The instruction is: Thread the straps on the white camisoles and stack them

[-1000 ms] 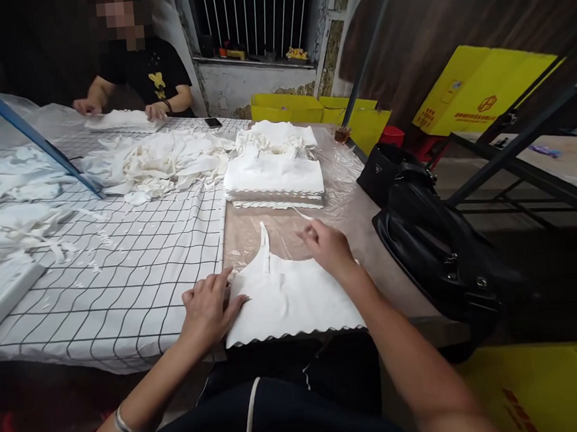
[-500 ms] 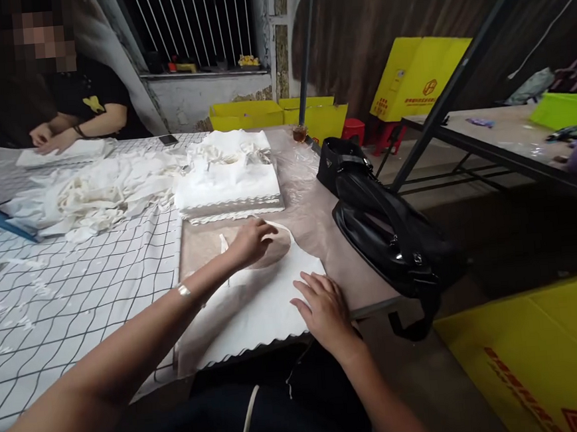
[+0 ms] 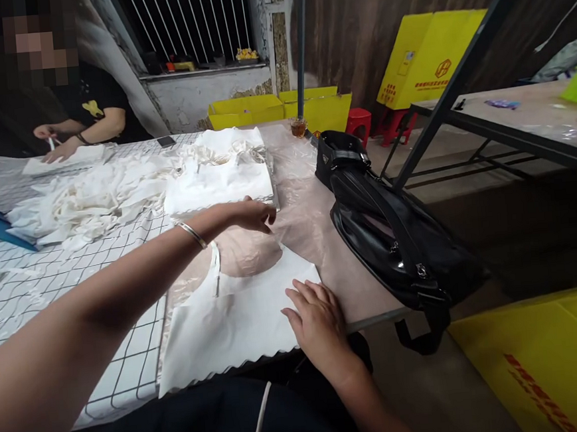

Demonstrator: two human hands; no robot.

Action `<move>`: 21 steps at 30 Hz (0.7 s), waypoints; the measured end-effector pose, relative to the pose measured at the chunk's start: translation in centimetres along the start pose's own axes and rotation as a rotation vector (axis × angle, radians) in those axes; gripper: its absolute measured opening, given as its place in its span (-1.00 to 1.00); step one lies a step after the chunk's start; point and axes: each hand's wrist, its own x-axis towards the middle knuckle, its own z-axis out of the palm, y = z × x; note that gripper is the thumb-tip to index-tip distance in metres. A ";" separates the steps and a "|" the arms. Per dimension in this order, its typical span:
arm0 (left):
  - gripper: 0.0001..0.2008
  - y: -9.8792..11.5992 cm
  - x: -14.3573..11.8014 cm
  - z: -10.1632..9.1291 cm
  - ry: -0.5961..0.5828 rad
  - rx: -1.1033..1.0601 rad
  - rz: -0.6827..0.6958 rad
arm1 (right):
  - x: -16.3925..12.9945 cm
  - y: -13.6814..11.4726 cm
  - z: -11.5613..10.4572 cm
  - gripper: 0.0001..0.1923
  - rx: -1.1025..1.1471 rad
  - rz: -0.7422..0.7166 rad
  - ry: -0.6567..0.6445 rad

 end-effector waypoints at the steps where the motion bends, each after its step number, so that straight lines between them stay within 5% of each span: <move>1: -0.75 -0.5 -0.6 -1.0 -0.027 -0.003 -0.018 | 0.1 0.0 0.0 -0.73 0.000 0.008 -0.008; 6: -0.74 -1.3 -4.0 -5.9 -0.003 -0.016 -0.135 | 0.4 -0.3 -0.3 -0.73 0.054 0.073 -0.040; 9: -0.83 1.5 -6.4 -7.2 0.137 0.028 -0.133 | 1.1 -0.8 -1.0 -0.68 0.241 0.174 -0.014; 12: -0.85 6.7 -9.4 -6.5 0.247 -0.021 -0.018 | 2.2 -1.4 -2.3 -0.41 0.777 0.367 -0.037; 15: -0.82 10.7 -12.1 -5.3 0.108 -0.134 0.258 | 2.8 -1.9 -4.0 -0.28 1.479 0.570 -0.190; 17: -0.79 11.1 -12.9 -4.6 0.067 -0.236 0.358 | 2.7 -1.9 -5.0 -0.40 1.733 0.654 -0.246; 21: -0.67 9.4 -11.8 -2.1 0.260 -0.266 0.220 | 1.7 -2.0 -5.8 -0.59 1.712 0.714 -0.211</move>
